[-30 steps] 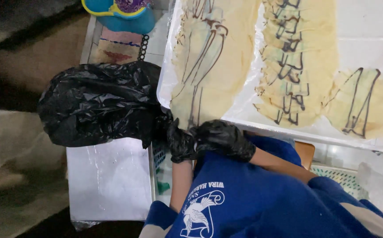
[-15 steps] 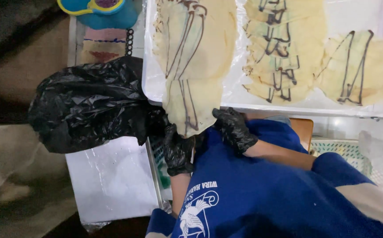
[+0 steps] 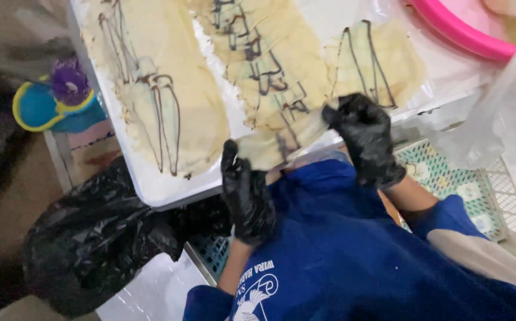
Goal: Rolling thin crepes with chocolate drizzle into cylinders on a tray
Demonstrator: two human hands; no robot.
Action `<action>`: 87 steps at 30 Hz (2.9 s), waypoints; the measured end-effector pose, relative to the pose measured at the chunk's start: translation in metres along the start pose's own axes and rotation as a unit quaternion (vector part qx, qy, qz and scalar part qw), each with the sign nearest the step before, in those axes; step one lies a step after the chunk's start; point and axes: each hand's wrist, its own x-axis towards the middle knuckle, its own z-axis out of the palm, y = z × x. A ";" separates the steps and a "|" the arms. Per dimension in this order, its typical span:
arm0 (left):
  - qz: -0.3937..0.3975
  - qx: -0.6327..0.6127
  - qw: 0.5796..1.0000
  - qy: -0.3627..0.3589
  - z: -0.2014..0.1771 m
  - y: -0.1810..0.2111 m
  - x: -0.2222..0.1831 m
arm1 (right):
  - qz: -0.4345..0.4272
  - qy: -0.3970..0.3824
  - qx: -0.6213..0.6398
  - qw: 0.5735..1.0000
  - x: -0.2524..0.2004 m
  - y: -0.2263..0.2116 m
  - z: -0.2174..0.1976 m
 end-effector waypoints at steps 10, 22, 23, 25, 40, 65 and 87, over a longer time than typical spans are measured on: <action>-0.049 -0.270 0.918 -0.286 0.218 -0.089 -0.012 | -0.197 -0.004 0.114 0.974 0.162 -0.039 -0.126; -0.247 -0.190 0.899 -0.308 0.141 -0.105 -0.017 | -0.385 0.214 -0.505 0.742 0.142 0.039 -0.172; -0.257 -0.134 0.917 -0.273 0.130 -0.087 -0.012 | -0.397 0.229 -0.571 0.681 0.133 0.026 -0.160; -0.157 -0.206 0.926 -0.276 0.101 -0.090 0.025 | -0.479 0.204 -0.494 0.696 0.117 -0.004 -0.121; 0.464 0.600 0.652 0.007 -0.080 -0.035 0.342 | -0.624 -0.203 -0.377 0.654 0.074 0.037 0.323; 0.553 0.471 0.674 -0.131 -0.119 0.000 0.345 | -0.441 -0.313 -0.193 0.819 0.039 -0.009 0.329; 0.515 0.410 0.716 -0.232 -0.145 0.017 0.339 | -0.374 -0.370 -0.339 0.780 0.041 0.004 0.324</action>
